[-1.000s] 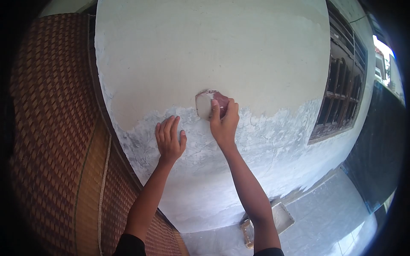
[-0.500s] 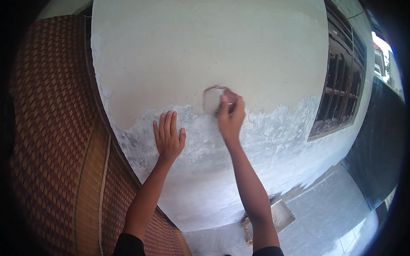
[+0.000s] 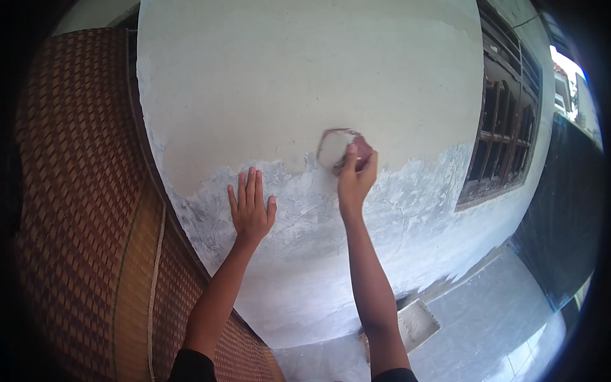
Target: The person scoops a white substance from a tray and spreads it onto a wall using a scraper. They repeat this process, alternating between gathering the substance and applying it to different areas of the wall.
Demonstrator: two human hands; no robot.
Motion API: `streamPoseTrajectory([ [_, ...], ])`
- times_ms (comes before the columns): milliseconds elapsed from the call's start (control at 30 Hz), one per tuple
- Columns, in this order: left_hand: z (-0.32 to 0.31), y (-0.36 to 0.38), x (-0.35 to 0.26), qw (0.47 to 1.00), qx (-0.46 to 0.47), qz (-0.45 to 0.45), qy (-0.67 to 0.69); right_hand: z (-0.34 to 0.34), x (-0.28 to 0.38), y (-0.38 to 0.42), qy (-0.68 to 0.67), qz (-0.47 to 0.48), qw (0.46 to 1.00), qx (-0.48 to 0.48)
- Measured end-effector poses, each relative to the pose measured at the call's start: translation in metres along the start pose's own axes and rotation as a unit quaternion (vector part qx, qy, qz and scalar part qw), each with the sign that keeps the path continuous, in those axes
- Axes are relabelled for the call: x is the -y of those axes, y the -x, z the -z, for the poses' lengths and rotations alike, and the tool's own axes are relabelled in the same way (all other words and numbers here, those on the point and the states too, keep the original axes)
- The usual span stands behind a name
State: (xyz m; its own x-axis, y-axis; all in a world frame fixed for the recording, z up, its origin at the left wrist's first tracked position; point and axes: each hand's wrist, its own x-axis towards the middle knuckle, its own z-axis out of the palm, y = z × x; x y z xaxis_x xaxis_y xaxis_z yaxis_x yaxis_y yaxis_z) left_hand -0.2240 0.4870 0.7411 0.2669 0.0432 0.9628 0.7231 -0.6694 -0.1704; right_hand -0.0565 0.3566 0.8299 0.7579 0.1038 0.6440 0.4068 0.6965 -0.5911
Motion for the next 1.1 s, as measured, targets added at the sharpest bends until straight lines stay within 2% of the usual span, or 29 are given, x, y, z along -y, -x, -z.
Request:
streamPoseTrajectory([
  [67, 0.000, -0.002, -0.002, 1.000, 0.001, -0.005, 0.001, -0.013, -0.016, 0.008, 0.023, 0.058, 0.996, 0.065],
  [100, 0.001, -0.002, -0.002, 1.000, 0.009, 0.002, 0.010, -0.025, -0.014, 0.016, 0.121, 0.156, 0.978, 0.072],
  [133, 0.003, -0.001, -0.002, 1.000, 0.018, 0.009, 0.020, -0.030, -0.009, 0.025, 0.214, 0.162, 0.958, 0.100],
  [200, 0.002, 0.000, -0.001, 1.000, 0.017, 0.002, 0.020, -0.027, -0.020, 0.012, 0.222, 0.193, 0.952, 0.091],
  [267, 0.001, 0.002, 0.000, 1.000, 0.013, -0.001, 0.003, -0.008, -0.027, -0.010, 0.144, 0.064, 0.987, 0.019],
  [333, 0.001, 0.002, 0.000, 1.000, 0.009, 0.001, 0.001, 0.000, -0.009, -0.011, 0.053, 0.067, 0.995, -0.060],
  [400, 0.001, 0.002, -0.002, 1.000, 0.004, 0.000, 0.001, -0.004, 0.007, 0.003, 0.040, 0.017, 0.999, 0.008],
  [433, 0.001, 0.002, -0.002, 1.000, 0.007, 0.009, -0.006, -0.012, -0.015, 0.005, 0.046, 0.061, 0.996, 0.041],
  [467, 0.002, 0.002, -0.003, 1.000, 0.012, 0.017, -0.013, -0.023, -0.007, 0.018, 0.064, 0.075, 0.992, 0.084],
  [533, 0.001, 0.001, -0.003, 1.000, 0.014, 0.009, -0.014, -0.029, -0.004, 0.022, 0.299, 0.185, 0.932, 0.091],
  [567, 0.002, 0.003, -0.002, 1.000, 0.016, 0.008, -0.018, -0.025, -0.007, 0.015, 0.205, 0.139, 0.965, 0.083],
  [600, 0.002, 0.005, -0.001, 1.000, 0.016, 0.008, -0.019, -0.019, -0.009, 0.004, 0.154, 0.137, 0.978, 0.028],
  [633, 0.002, 0.006, -0.001, 1.000, 0.018, 0.004, -0.023, -0.008, -0.009, -0.002, 0.084, 0.072, 0.994, -0.014],
  [667, 0.001, 0.007, -0.001, 0.999, 0.018, 0.002, -0.027, -0.003, -0.001, -0.005, 0.012, 0.006, 0.998, -0.055],
  [700, 0.000, 0.007, -0.001, 1.000, 0.013, 0.003, -0.027, 0.000, 0.001, -0.006, -0.017, 0.010, 0.998, -0.059],
  [733, -0.001, 0.008, -0.002, 1.000, 0.014, 0.006, -0.024, -0.004, -0.005, -0.004, -0.017, 0.013, 0.998, -0.058],
  [800, -0.001, 0.007, -0.003, 1.000, 0.015, 0.008, -0.019, -0.024, -0.016, 0.007, 0.095, 0.085, 0.990, 0.061],
  [833, 0.000, 0.007, -0.002, 1.000, 0.017, 0.006, -0.013, -0.030, -0.016, 0.016, 0.205, 0.166, 0.961, 0.087],
  [867, 0.001, 0.008, -0.001, 1.000, 0.019, 0.004, -0.007, -0.032, -0.013, 0.018, 0.242, 0.170, 0.952, 0.083],
  [933, 0.002, 0.009, 0.000, 1.000, 0.022, 0.000, -0.009, -0.020, -0.025, -0.005, 0.142, 0.124, 0.982, -0.011],
  [967, 0.002, 0.010, 0.000, 1.000, 0.021, -0.001, -0.012, -0.006, -0.028, -0.015, 0.093, 0.062, 0.993, -0.040],
  [1000, 0.002, 0.010, 0.002, 1.000, 0.019, 0.002, -0.014, -0.002, -0.010, -0.011, 0.055, 0.047, 0.993, -0.091],
  [1100, -0.002, 0.012, 0.000, 1.000, 0.000, -0.007, -0.012, 0.008, -0.012, 0.001, 0.057, 0.042, 0.997, -0.017],
])
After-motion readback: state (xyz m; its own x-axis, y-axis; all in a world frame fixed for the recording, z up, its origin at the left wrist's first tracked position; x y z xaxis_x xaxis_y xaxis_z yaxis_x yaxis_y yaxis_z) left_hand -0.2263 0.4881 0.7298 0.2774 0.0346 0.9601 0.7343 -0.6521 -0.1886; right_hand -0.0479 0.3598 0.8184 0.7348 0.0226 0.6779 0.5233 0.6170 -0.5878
